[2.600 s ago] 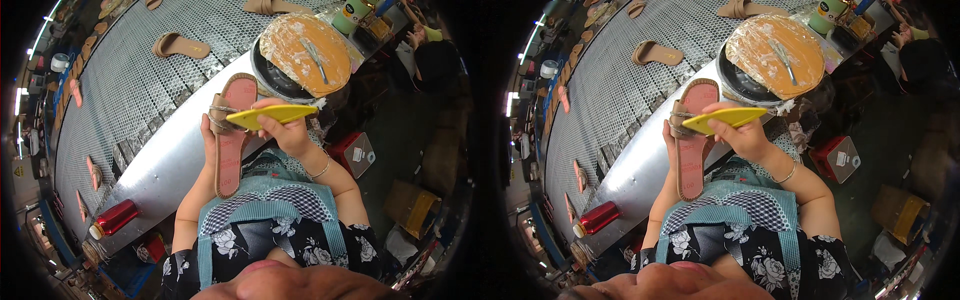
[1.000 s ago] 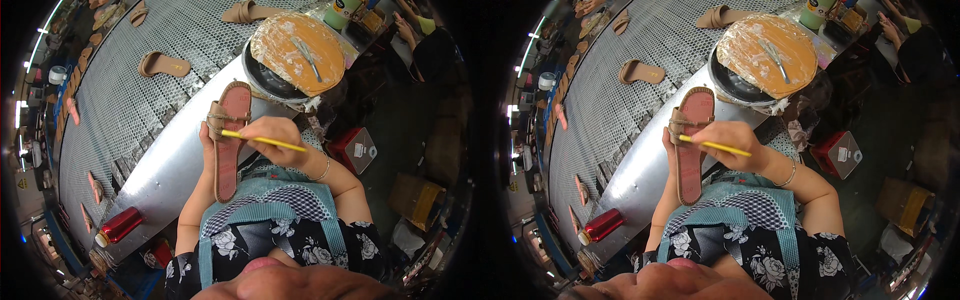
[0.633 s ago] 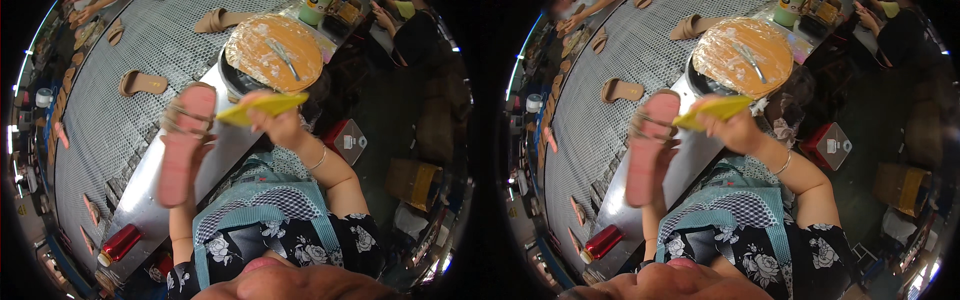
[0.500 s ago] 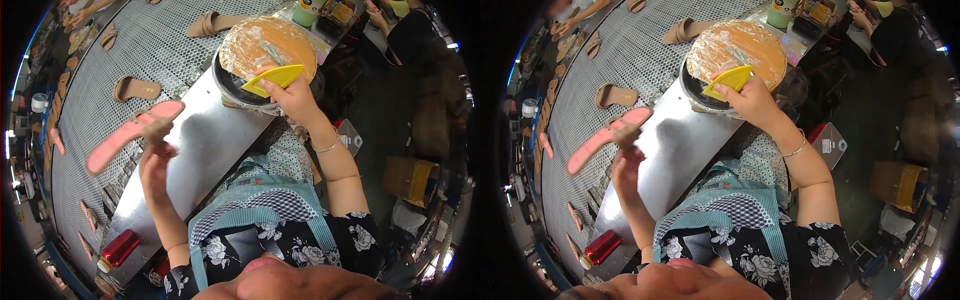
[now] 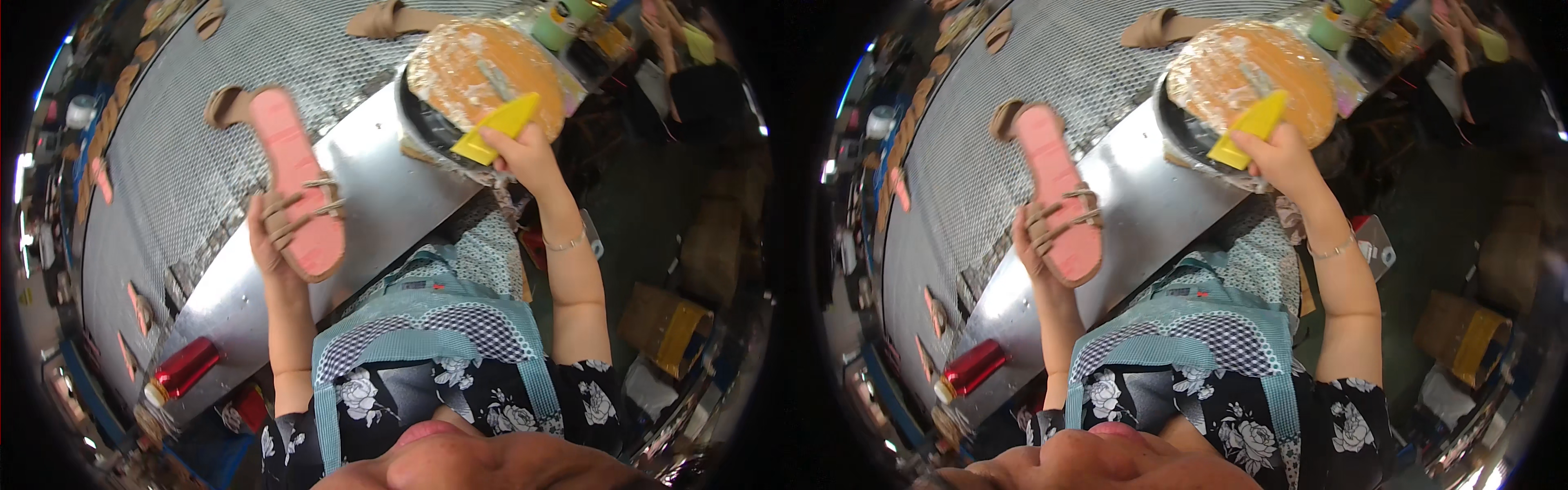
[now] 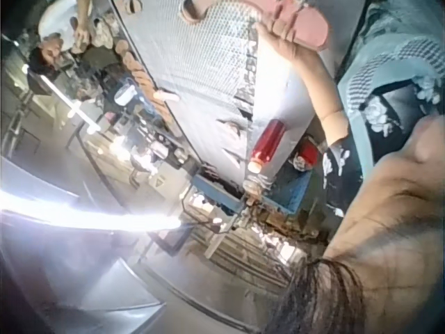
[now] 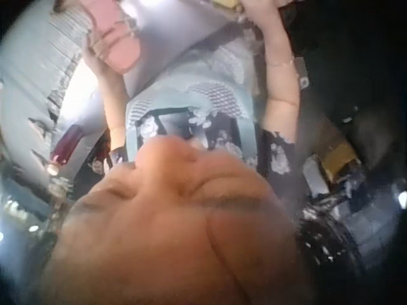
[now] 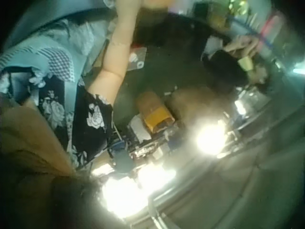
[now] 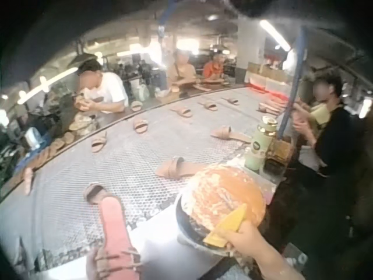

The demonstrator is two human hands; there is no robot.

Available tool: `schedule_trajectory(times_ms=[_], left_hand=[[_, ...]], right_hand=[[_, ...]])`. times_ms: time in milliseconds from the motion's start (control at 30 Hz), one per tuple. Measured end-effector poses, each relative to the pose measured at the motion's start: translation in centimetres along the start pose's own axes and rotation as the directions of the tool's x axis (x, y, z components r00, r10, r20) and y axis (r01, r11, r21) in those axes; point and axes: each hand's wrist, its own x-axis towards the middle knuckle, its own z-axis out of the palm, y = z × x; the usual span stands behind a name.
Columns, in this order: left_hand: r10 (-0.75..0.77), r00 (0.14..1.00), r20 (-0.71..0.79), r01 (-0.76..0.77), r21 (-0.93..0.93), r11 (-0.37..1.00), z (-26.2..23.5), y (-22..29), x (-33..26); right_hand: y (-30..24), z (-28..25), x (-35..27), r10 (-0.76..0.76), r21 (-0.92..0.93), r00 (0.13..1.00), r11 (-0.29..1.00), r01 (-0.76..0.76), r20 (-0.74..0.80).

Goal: The person picks up sandals from a conveyor belt, dips a yellow scraper into adhesive, and applies the adhesive to the straps of each sandal.

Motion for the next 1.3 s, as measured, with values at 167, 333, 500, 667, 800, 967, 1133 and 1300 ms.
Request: schedule_trajectory(times_ms=[167,333,500,667,800,967,1133,1300], left_hand=[[-0.062,0.991,0.122,0.056,0.058,0.997,1.8,-2.7,-0.1],[-0.122,0.981,0.148,0.113,0.065,0.991,2.9,-4.0,-1.2],[-0.202,0.930,0.306,0.158,0.164,0.974,2.8,-4.6,-1.5],[-0.165,0.963,0.214,0.137,0.140,0.981,2.6,-5.0,-1.4],[-0.110,0.979,0.173,0.087,0.138,0.987,3.8,-5.1,-1.4],[-0.067,0.986,0.151,0.028,0.250,0.968,2.6,-4.8,-1.1],[-0.088,0.990,0.106,0.068,0.183,0.981,2.6,-5.4,-0.7],[-0.147,0.981,0.130,0.134,0.108,0.985,2.5,-5.2,-0.2]], right_hand=[[-0.1,3.8,-3.8,-0.078,0.248,0.994,0.964,0.094,-0.075],[-1.0,8.3,-6.3,-0.251,0.468,0.964,0.864,0.185,0.083],[-1.4,9.2,-5.4,-0.571,0.312,0.812,0.798,0.516,0.120],[-1.4,9.9,-5.3,-0.747,0.115,0.640,0.662,0.741,0.178],[-1.1,10.3,-5.9,-0.827,0.116,0.488,0.533,0.838,0.279],[-1.0,9.4,-5.3,-0.813,0.148,0.538,0.574,0.805,0.223],[-1.1,10.0,-4.8,-0.860,0.067,0.471,0.491,0.869,0.196],[-1.2,10.0,-5.9,-0.821,0.153,0.421,0.506,0.849,0.385]])
